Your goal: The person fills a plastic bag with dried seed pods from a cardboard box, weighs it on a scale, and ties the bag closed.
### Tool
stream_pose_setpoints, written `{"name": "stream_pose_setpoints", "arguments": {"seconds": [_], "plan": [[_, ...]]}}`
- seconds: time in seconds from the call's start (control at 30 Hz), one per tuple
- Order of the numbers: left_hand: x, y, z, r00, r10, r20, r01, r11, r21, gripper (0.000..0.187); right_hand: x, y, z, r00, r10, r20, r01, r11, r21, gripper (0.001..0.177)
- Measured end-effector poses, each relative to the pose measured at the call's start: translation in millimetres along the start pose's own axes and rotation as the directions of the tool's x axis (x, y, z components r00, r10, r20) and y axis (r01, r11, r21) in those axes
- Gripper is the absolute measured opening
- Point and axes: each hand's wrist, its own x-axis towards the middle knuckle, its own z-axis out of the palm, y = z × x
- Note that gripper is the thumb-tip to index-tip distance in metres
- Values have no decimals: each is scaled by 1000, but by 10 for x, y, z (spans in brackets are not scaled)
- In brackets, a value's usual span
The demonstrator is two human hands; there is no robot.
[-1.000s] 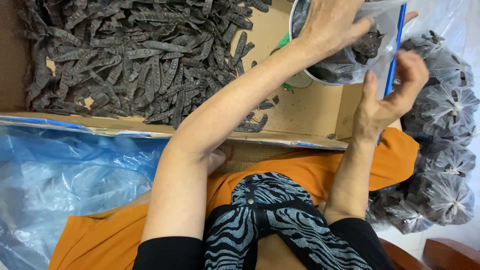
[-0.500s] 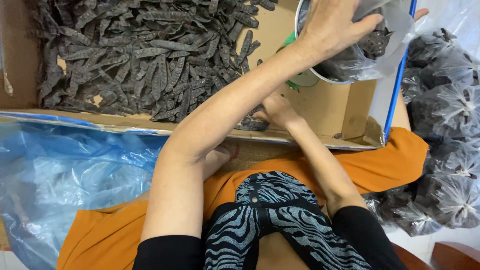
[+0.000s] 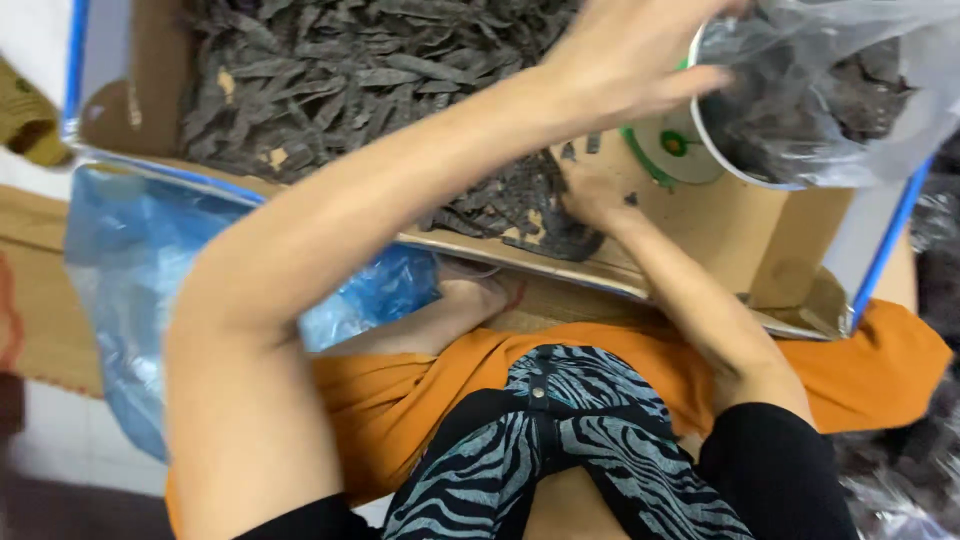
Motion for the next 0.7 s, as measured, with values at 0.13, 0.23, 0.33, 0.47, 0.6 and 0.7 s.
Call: {"name": "stream_pose_setpoints", "arguments": {"seconds": [0.13,0.23,0.33,0.47,0.6,0.7], "plan": [[-718,-79,-853,974,-156,165,135,982,130,28,130,568,-14,997,62,40,-63,998,29,32],[-1203,-161,-784,925,-258,278,175,940,292,35,109,876,69,975,199,100,-175,962,-209,25],[-1549,-322,-317,836,-237,495,49,931,363,46,78,954,270,959,279,41,-226,848,-479,26],[-1814,-458,380,780,-81,621,-165,930,329,49,-125,653,275,988,157,10,-115,760,-640,56],[-1874,-453,723,661,-51,748,-387,831,399,60,-272,278,133,978,142,150,-4,739,-673,60],[-1980,-473,792,767,-34,641,-296,867,400,60,-248,428,170,928,253,273,-54,818,-573,27]]}}
